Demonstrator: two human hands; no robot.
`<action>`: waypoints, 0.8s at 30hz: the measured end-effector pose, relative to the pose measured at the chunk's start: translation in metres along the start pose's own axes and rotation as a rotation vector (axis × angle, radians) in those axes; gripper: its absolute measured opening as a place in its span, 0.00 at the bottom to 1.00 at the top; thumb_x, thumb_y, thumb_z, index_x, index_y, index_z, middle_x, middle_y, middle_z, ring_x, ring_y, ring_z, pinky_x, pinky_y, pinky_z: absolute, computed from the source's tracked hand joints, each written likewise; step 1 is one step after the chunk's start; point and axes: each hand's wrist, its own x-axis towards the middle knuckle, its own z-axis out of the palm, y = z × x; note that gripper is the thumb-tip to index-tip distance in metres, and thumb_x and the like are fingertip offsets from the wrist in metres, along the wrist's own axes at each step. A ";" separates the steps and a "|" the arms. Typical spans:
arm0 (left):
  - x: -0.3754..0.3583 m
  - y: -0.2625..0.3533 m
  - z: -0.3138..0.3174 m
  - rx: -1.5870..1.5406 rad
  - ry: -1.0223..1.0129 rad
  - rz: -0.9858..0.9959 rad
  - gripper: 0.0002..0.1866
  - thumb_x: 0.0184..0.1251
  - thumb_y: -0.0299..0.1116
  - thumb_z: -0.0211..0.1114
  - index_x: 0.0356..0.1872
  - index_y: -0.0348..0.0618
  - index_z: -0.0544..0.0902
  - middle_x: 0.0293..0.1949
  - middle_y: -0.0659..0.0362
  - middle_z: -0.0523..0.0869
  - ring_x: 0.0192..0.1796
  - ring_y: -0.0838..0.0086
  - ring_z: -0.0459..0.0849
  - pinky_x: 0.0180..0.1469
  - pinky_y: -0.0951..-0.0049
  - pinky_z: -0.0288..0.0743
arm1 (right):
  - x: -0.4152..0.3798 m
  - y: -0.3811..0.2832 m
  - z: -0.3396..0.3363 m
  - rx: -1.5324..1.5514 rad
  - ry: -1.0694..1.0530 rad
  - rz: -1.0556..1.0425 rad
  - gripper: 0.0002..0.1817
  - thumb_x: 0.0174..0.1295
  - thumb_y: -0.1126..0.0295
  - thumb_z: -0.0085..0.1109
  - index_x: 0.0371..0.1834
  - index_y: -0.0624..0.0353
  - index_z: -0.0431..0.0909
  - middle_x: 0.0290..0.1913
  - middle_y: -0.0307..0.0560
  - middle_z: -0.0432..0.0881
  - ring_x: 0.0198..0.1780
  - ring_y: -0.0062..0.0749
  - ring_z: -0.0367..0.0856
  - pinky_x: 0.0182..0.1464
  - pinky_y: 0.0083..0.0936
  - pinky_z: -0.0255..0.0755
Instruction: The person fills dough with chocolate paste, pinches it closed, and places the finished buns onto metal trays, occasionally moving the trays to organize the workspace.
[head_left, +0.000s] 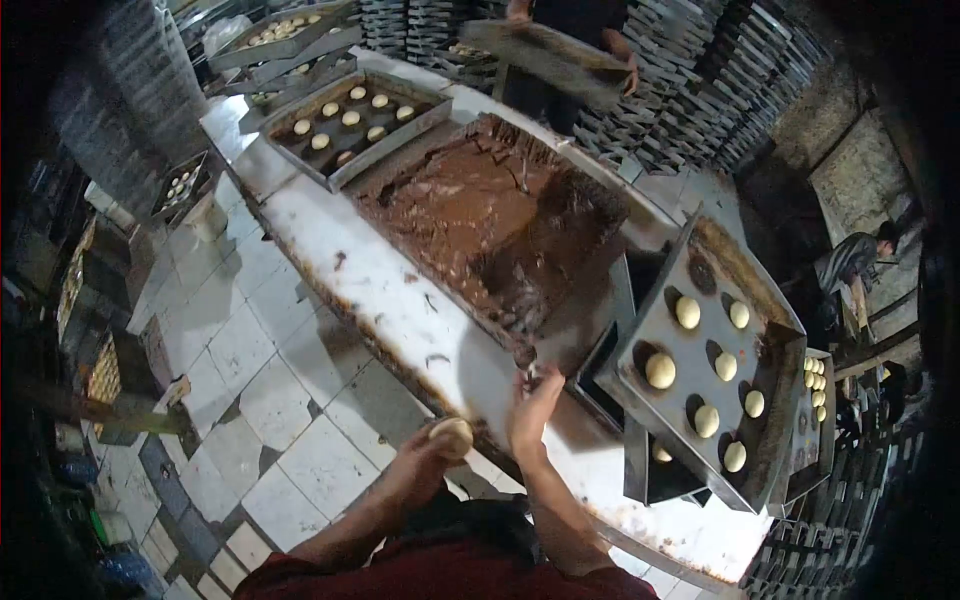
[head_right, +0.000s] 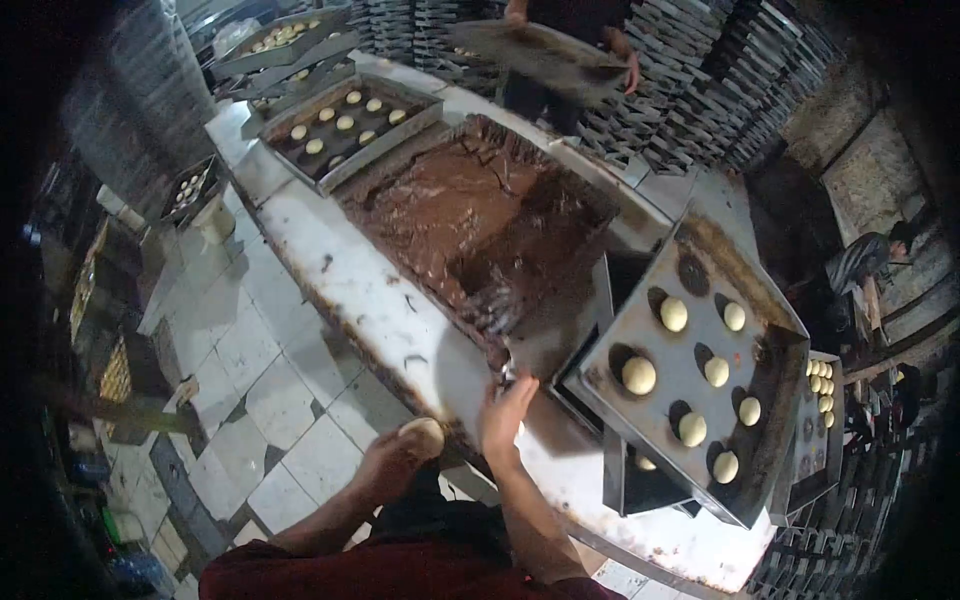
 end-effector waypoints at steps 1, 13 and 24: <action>0.011 0.005 0.009 0.135 0.005 0.064 0.23 0.62 0.30 0.60 0.58 0.36 0.70 0.49 0.57 0.78 0.50 0.72 0.77 0.56 0.73 0.69 | 0.008 -0.008 0.000 -0.103 0.010 -0.090 0.19 0.58 0.81 0.57 0.53 0.67 0.65 0.43 0.58 0.70 0.44 0.47 0.71 0.43 0.35 0.68; 0.041 0.102 0.025 0.142 -0.126 0.185 0.26 0.65 0.26 0.59 0.63 0.34 0.65 0.56 0.55 0.73 0.59 0.72 0.71 0.61 0.73 0.64 | 0.159 -0.137 0.089 -0.730 -0.575 -0.489 0.09 0.57 0.75 0.49 0.39 0.60 0.76 0.37 0.54 0.79 0.37 0.47 0.82 0.34 0.33 0.79; 0.094 0.149 0.039 -0.168 -0.004 0.120 0.21 0.72 0.37 0.47 0.55 0.28 0.69 0.51 0.48 0.77 0.54 0.65 0.77 0.58 0.66 0.72 | 0.111 -0.159 0.015 -0.168 -0.451 -0.305 0.16 0.57 0.78 0.56 0.50 0.62 0.78 0.37 0.56 0.79 0.36 0.46 0.80 0.38 0.32 0.75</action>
